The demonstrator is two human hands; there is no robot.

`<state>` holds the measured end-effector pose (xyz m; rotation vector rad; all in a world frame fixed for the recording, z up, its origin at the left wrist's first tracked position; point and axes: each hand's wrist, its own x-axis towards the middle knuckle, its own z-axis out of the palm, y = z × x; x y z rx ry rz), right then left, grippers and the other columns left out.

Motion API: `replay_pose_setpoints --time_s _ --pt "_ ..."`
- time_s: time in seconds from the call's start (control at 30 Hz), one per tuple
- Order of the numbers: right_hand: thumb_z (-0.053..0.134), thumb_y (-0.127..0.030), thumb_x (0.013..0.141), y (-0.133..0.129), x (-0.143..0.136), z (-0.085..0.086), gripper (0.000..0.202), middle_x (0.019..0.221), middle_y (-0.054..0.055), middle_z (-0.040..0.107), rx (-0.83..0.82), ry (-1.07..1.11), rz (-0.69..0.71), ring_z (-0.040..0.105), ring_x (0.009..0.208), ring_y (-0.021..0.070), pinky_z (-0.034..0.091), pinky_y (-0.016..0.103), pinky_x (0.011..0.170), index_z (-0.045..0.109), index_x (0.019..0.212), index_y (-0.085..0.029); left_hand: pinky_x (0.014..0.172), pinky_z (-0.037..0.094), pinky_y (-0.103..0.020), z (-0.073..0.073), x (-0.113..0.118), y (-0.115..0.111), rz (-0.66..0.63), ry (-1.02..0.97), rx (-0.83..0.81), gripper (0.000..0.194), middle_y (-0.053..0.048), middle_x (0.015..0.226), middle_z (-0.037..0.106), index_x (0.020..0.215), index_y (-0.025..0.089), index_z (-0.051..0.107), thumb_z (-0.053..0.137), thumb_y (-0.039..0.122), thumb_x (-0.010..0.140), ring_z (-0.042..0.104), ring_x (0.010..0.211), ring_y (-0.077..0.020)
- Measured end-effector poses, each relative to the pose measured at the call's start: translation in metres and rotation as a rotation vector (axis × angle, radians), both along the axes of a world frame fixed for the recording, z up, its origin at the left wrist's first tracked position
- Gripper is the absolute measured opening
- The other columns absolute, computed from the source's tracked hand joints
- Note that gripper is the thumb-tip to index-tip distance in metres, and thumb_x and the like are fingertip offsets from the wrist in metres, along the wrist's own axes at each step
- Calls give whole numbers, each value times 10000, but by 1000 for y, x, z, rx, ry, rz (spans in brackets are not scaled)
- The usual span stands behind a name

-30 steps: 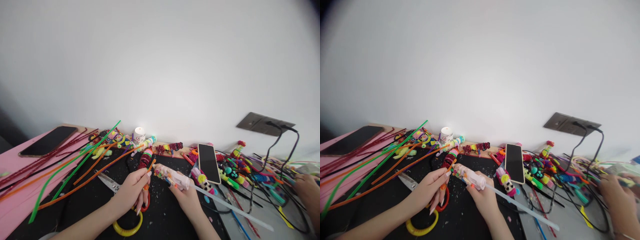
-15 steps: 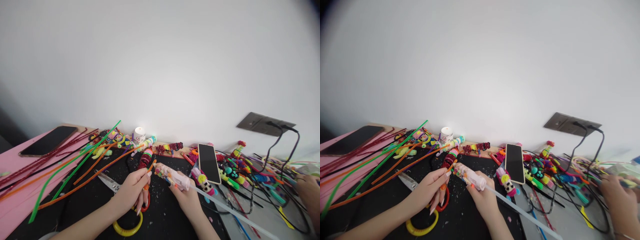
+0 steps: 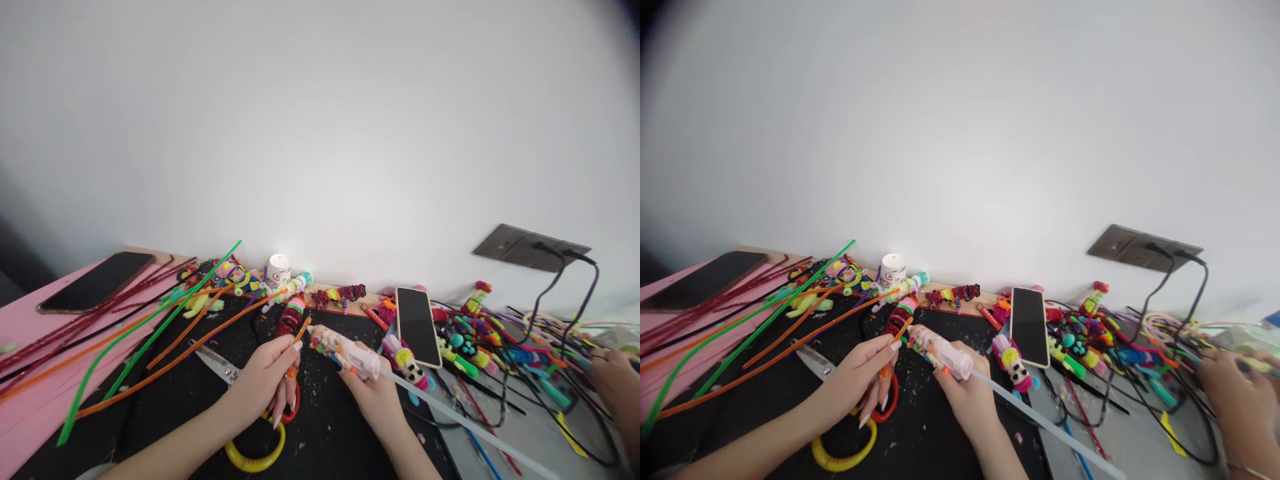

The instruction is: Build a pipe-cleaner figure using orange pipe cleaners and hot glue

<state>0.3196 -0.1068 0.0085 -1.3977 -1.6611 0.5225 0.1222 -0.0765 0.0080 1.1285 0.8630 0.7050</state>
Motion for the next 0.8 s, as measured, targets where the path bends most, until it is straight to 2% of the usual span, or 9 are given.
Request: replay_pose_setpoints --time_s 0.17,0.33,0.47,0.6,0.73,0.8 --pt "587 -202 742 0 0 1 63 636 14 640 -6 11 -1 579 570 180 470 257 547 641 711 -188 267 152 -133 -3 0 2 -3 -22 2 346 45 377 573 718 216 388 387 520 884 440 204 -79" --pt "600 -237 745 1 1 -1 64 622 7 616 -25 21 34 548 544 173 443 261 527 627 709 -191 266 160 -131 0 0 2 7 -40 -14 355 39 372 573 705 216 386 401 528 875 434 198 -78" --pt "553 -235 786 4 5 6 119 771 41 666 -47 -20 -42 607 695 206 466 283 627 635 847 -174 255 170 -120 0 0 3 24 -63 -28 348 33 372 578 698 214 386 414 513 874 437 197 -76" --pt "516 -213 802 8 11 8 306 1029 85 666 -66 -181 -183 613 912 256 464 353 780 588 1097 -178 252 182 -113 -3 -1 3 25 -120 -38 346 25 380 588 698 212 390 420 505 879 438 198 -75" --pt "528 -143 727 10 14 0 448 1026 120 633 -25 -425 -199 569 957 304 433 450 842 573 1173 -133 236 191 -106 -3 -3 2 -18 -178 -63 350 11 380 598 688 210 391 441 501 875 436 193 -80" --pt "530 -108 693 10 13 -2 507 1051 119 616 12 -482 -195 536 1003 322 393 505 891 580 1196 -150 223 214 -106 -2 -4 2 -71 -216 -89 351 4 385 607 683 207 401 457 498 870 424 188 -79"
